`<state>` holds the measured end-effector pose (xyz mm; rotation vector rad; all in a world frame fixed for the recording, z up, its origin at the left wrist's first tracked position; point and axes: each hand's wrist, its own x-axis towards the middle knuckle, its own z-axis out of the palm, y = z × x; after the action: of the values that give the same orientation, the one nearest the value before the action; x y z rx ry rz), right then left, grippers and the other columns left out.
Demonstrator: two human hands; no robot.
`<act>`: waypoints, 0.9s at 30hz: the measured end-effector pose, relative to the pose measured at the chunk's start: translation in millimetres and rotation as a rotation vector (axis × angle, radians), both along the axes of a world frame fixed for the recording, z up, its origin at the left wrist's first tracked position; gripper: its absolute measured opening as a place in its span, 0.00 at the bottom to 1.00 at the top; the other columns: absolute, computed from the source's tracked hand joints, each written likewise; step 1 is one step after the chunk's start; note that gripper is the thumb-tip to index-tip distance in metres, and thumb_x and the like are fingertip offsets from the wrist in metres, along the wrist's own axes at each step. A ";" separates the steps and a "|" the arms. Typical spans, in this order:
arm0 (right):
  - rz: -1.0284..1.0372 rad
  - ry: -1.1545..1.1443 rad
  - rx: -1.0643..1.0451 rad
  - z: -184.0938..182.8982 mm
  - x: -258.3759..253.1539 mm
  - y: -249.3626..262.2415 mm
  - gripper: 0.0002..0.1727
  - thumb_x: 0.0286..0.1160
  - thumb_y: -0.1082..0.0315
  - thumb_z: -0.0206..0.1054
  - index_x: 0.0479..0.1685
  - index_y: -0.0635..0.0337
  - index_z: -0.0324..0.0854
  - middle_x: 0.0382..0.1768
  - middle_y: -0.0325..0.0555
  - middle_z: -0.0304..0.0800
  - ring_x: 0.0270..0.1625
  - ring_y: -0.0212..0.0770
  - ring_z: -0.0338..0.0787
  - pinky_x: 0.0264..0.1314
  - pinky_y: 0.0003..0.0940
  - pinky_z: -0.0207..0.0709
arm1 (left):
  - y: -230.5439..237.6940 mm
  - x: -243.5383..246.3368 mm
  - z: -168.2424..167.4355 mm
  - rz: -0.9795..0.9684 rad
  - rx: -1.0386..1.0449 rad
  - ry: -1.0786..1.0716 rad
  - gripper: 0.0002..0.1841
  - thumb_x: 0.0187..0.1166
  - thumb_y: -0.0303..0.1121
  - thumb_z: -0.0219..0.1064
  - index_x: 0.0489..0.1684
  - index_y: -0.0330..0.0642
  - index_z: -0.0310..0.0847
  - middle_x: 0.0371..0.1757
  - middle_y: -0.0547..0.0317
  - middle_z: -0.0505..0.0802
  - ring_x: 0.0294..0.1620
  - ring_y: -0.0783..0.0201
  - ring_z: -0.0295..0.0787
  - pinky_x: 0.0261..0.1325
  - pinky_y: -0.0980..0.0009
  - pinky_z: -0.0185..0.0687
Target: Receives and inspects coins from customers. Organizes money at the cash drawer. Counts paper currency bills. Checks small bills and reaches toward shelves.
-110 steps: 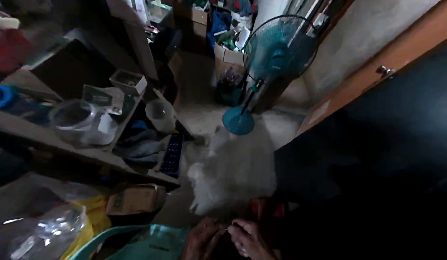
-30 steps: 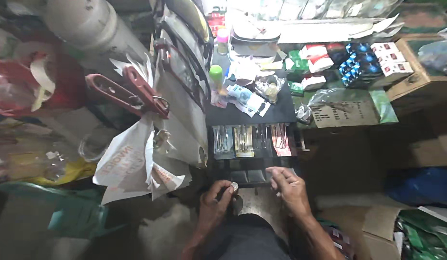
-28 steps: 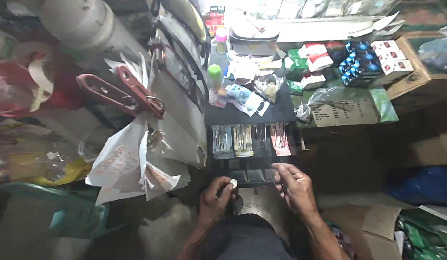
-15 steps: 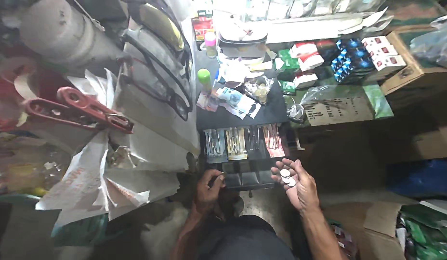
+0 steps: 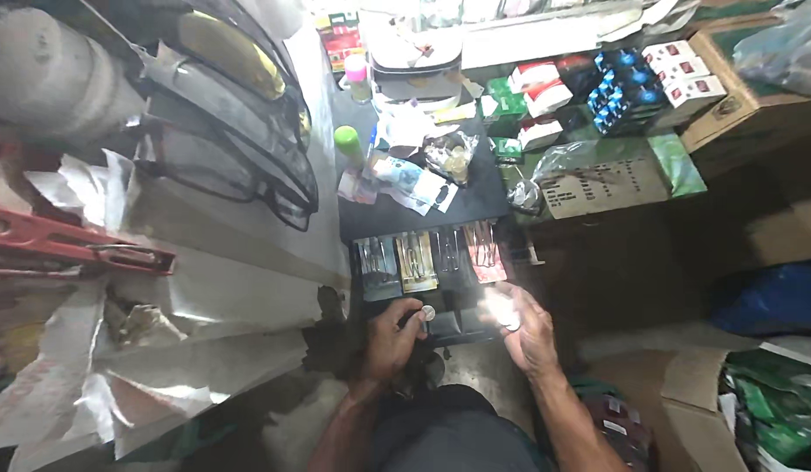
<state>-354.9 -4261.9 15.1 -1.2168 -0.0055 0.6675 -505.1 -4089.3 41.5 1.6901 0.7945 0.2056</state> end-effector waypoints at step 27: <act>0.536 -0.210 -0.145 33.5 -77.1 12.5 0.10 0.85 0.72 0.60 0.48 0.65 0.86 0.34 0.38 0.94 0.22 0.24 0.83 0.23 0.18 0.77 | -20.3 -56.0 -22.4 -0.195 0.414 -0.476 0.08 0.82 0.27 0.66 0.48 0.30 0.87 0.47 0.49 0.95 0.47 0.69 0.93 0.56 0.77 0.89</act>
<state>-432.0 -4249.4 48.6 -1.4345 -0.4796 1.0131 -561.2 -4109.6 19.1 1.9811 0.2362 0.6435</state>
